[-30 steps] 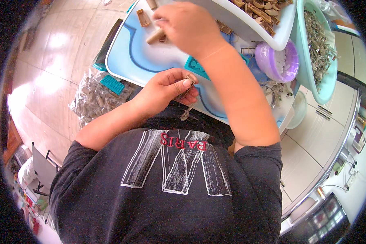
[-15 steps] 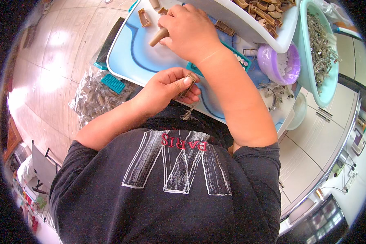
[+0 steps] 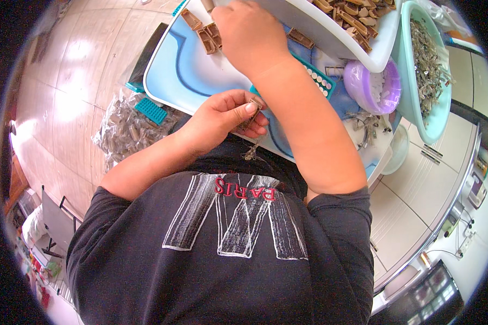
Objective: The person assembles small plastic components by hand, inserting rubber stoppers into plastic tubes at a workstation.
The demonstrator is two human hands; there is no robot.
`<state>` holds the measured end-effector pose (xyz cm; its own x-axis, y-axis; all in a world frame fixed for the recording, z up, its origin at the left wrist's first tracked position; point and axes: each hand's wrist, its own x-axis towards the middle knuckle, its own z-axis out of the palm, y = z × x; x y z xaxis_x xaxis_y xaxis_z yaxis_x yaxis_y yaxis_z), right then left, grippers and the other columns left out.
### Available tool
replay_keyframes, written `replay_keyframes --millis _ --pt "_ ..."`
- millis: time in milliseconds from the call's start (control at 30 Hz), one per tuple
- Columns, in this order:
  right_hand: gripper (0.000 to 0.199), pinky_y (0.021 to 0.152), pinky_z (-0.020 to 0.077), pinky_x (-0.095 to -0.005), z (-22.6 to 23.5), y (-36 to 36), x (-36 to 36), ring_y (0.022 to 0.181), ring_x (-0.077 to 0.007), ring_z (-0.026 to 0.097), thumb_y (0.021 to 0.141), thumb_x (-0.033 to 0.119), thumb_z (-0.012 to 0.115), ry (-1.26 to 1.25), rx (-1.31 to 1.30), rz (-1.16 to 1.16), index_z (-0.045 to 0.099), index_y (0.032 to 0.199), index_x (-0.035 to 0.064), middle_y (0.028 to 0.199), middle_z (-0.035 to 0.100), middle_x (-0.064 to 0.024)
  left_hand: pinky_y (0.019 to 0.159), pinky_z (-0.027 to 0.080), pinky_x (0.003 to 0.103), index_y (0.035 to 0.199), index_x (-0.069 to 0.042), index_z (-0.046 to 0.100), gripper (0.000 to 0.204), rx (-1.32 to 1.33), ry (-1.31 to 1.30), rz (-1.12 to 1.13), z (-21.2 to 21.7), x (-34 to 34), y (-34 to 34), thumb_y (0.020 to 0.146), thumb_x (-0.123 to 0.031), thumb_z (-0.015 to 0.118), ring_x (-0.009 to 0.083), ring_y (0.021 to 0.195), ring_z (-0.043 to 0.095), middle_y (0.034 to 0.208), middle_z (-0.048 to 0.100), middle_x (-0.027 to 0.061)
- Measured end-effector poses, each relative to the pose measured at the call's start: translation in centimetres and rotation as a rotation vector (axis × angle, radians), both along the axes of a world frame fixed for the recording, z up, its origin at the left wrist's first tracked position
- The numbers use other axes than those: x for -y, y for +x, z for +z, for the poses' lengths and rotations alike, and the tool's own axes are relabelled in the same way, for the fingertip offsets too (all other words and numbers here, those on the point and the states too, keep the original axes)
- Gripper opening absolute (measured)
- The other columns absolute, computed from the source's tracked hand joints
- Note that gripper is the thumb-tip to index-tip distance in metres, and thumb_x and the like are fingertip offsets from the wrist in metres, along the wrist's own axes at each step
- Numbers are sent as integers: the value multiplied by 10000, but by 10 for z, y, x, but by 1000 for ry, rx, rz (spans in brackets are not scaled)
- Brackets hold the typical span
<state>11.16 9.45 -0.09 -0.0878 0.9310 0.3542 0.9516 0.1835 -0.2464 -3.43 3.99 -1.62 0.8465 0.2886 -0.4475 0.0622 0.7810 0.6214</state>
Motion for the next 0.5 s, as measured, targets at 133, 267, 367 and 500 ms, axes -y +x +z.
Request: replay_keyframes --millis 133,267,367,500 --pt "140 778 470 -407 8 -4 -4 904 -293 582 818 150 521 -226 93 -178 597 917 86 912 614 -122 776 512 304 1066 4 527 248 4 -9 5 -2 -1 1 964 -214 466 165 823 615 921 605 89" --pt "146 711 489 -423 2 4 -2 845 -310 595 817 126 520 -48 39 -127 595 931 72 871 623 -150 776 515 312 1068 4 525 242 -2 -13 40 -1 3 3 966 -205 459 174 841 620 930 607 95" --pt "211 708 484 -411 28 -7 13 810 -319 598 800 125 568 165 -225 -122 601 1003 74 834 628 -147 782 521 320 1062 8 526 236 6 -45 112 -4 0 1 967 -196 454 182 850 624 949 613 105" --pt "400 726 484 -358 43 6 56 844 -252 600 784 79 621 -136 -997 -245 549 1177 73 869 612 -88 801 524 318 1035 9 538 229 -19 -152 240 5 -4 3 964 -192 455 175 856 626 955 631 109"
